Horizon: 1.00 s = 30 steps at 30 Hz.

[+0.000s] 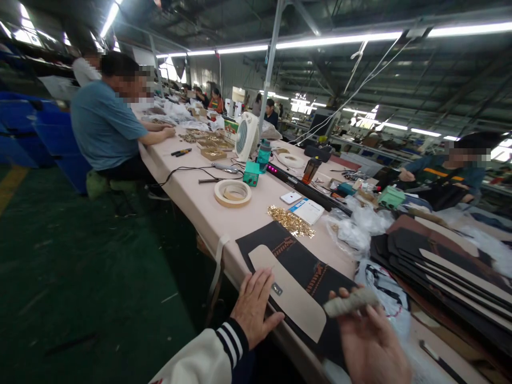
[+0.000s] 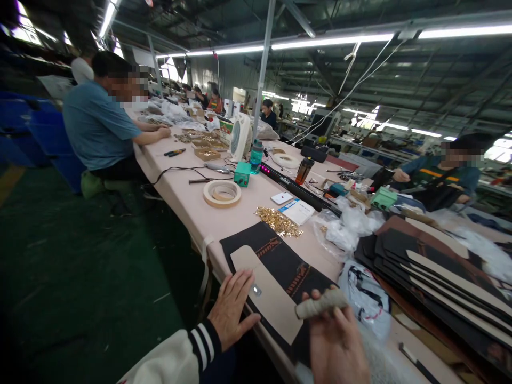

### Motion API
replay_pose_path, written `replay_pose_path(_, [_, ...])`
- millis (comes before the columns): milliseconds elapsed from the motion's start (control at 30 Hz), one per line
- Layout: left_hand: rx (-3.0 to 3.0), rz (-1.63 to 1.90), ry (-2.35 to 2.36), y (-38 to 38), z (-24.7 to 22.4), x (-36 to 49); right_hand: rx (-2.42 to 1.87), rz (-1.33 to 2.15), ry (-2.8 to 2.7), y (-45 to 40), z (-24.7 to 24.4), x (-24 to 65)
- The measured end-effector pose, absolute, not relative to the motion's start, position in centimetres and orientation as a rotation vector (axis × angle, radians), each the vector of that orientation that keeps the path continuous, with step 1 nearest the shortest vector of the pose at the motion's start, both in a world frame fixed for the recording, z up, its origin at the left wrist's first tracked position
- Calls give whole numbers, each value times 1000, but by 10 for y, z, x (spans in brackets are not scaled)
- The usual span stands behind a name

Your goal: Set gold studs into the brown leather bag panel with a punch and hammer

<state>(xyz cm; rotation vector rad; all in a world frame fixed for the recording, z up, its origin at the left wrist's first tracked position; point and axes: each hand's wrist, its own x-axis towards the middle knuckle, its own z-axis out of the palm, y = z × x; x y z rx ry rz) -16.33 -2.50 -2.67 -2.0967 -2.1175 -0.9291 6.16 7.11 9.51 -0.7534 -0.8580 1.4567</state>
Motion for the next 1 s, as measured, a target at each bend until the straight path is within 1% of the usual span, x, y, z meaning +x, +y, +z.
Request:
replay_pose_path(133, [-2067, -904, -2121, -24, -29, -164, -642, 1698, -648, 68, 90, -23])
replay_pose_path(200, [-2068, -906, -2133, -25, -28, -164, -641, 1698, -640, 70, 85, -49])
replay_pose_path(267, [-2078, -912, -2145, -25, -27, -165, -670, 1630, -750, 72, 76, -64])
replay_pose_path(433, [-2101, -929, -2175, -26, -24, -166, -726, 1486, -1041, 76, 57, -75])
replay_pose_path(567, [-2121, -956, -2178, -27, -24, -166, -601, 1489, -1066, 70, 74, -75])
replay_pose_path(667, [-2119, -981, -2175, -27, -25, -167, -432, 1407, -1133, 65, 81, -77])
replay_pose_path(867, [-2111, -1041, -2188, -29, -21, -166, -623, 1341, -1290, 68, 54, -83])
replay_pose_path(1000, [-2041, -1090, -2186, -28, -25, -161, -548, 1281, -1330, 66, 69, -82])
